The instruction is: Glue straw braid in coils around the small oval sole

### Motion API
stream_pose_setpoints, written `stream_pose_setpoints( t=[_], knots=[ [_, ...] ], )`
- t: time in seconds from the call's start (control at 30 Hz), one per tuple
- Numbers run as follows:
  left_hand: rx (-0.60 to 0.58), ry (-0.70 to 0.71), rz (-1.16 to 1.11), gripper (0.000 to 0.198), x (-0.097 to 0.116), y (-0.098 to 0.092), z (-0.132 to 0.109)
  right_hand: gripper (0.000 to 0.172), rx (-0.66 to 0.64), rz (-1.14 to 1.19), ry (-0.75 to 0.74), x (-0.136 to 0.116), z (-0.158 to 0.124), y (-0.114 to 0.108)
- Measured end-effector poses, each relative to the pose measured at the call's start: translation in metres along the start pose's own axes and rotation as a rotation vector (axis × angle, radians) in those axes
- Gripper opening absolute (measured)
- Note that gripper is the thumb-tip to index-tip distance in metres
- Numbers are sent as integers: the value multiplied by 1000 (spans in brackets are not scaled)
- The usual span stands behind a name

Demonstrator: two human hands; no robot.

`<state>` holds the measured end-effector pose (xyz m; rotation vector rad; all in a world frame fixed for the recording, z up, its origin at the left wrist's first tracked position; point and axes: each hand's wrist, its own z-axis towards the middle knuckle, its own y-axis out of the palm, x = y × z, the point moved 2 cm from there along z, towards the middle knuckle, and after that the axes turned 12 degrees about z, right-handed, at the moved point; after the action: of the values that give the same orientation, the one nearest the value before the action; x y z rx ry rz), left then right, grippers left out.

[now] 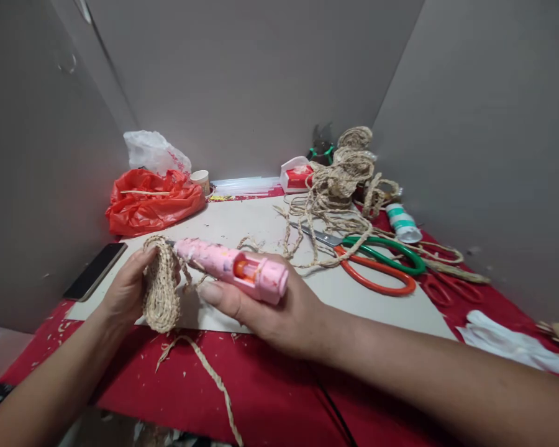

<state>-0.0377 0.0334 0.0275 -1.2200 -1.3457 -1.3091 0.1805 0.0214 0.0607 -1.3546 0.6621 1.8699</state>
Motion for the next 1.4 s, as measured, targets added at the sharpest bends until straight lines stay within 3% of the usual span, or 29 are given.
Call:
stream_pose_setpoints(
  t=[0.07, 0.17, 0.33, 0.63, 1.13, 1.4],
  knots=[
    [-37, 6, -2, 28, 0, 2, -1, 19, -30, -28, -13, 4, 2, 3],
    [-62, 3, -2, 28, -1, 4, -2, 28, -25, -38, 14, 10, 3, 4],
    [-79, 7, 6, 24, -4, 7, -4, 32, -12, 32, 21, 13, 5, 4],
    [-87, 7, -13, 25, -2, 10, -5, 41, 22, -46, 32, 17, 3, 2],
    [-56, -10, -70, 25, -9, 5, -3, 27, 8, 41, 31, 13, 6, 5],
    [-64, -18, -83, 26, -7, 6, -3, 38, 8, 14, 44, 19, 2, 5]
  ],
)
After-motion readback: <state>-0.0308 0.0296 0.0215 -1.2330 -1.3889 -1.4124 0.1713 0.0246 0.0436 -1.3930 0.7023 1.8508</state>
